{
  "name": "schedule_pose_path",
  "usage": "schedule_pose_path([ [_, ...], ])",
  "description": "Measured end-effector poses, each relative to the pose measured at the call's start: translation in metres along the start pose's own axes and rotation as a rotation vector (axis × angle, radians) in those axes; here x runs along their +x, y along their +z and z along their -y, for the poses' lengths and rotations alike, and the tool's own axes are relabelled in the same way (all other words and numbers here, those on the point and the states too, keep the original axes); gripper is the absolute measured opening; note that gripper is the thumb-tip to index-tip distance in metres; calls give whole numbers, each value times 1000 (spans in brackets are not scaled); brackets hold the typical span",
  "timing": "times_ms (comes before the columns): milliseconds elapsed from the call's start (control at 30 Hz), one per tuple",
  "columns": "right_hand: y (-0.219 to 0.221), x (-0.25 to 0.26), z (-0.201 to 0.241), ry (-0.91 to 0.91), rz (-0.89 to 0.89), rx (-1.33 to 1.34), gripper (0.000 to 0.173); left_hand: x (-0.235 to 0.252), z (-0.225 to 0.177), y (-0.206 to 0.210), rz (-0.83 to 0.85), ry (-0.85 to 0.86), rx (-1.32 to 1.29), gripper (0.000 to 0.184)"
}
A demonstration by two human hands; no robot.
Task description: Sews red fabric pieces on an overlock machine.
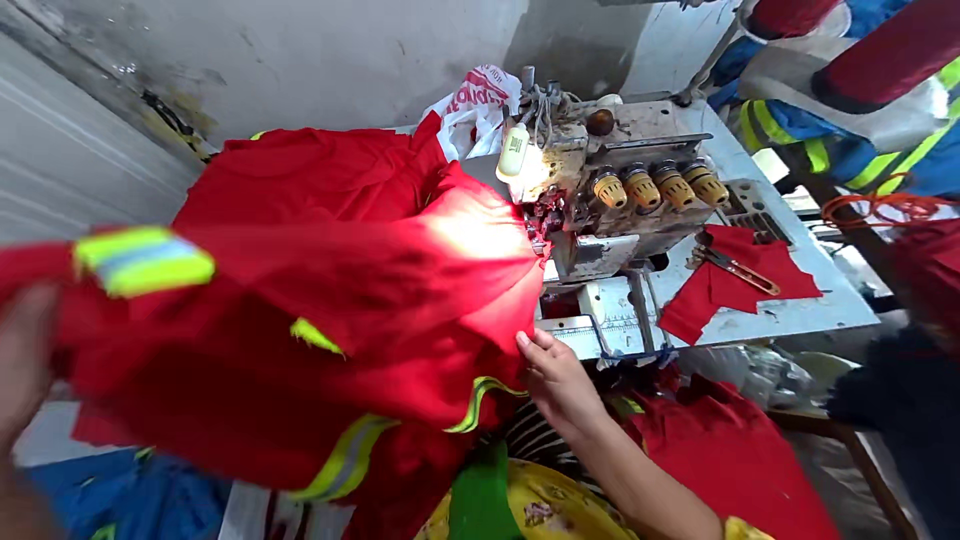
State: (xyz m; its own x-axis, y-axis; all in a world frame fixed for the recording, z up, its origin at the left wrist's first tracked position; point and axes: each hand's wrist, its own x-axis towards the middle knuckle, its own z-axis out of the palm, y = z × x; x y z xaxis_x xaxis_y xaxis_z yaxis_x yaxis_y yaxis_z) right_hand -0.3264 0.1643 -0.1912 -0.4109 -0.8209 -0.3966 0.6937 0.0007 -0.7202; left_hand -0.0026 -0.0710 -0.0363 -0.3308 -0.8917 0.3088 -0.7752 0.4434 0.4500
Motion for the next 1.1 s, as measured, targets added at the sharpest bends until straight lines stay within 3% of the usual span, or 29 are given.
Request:
schedule_pose_path([
  [100,6,15,-25,-58,-95,-49,17,68,-26,33,68,108,260,39],
  [200,-8,11,-36,-219,-130,-190,18,47,-67,78,142,407,271,56],
  [267,-15,4,-36,-262,-136,-252,18,24,-72,130,284,717,117,54],
  [333,-19,-1,-35,-293,-134,-324,16,11,-75,167,440,822,75,44],
  [467,-25,-5,-31,-369,-145,-406,13,30,-61,181,458,785,-20,17],
  [567,-30,-7,-32,-380,-171,-403,11,40,-62,163,488,740,-110,23],
  [633,-33,-8,-32,-381,-171,-392,12,38,-83,144,388,683,-167,28],
  [700,-35,-9,-33,-384,-171,-383,15,21,-118,129,253,607,-176,35],
  [800,-40,-9,-33,-399,-169,-362,15,-22,-161,122,246,663,-263,48],
  [867,-44,-9,-34,-410,-156,-339,13,-49,-176,129,294,728,-314,39],
  [933,-48,-8,-34,-415,-139,-327,12,-68,-182,133,308,752,-300,17],
  [1100,-55,-9,-33,-401,-130,-309,12,-109,-190,149,329,724,-317,15],
])
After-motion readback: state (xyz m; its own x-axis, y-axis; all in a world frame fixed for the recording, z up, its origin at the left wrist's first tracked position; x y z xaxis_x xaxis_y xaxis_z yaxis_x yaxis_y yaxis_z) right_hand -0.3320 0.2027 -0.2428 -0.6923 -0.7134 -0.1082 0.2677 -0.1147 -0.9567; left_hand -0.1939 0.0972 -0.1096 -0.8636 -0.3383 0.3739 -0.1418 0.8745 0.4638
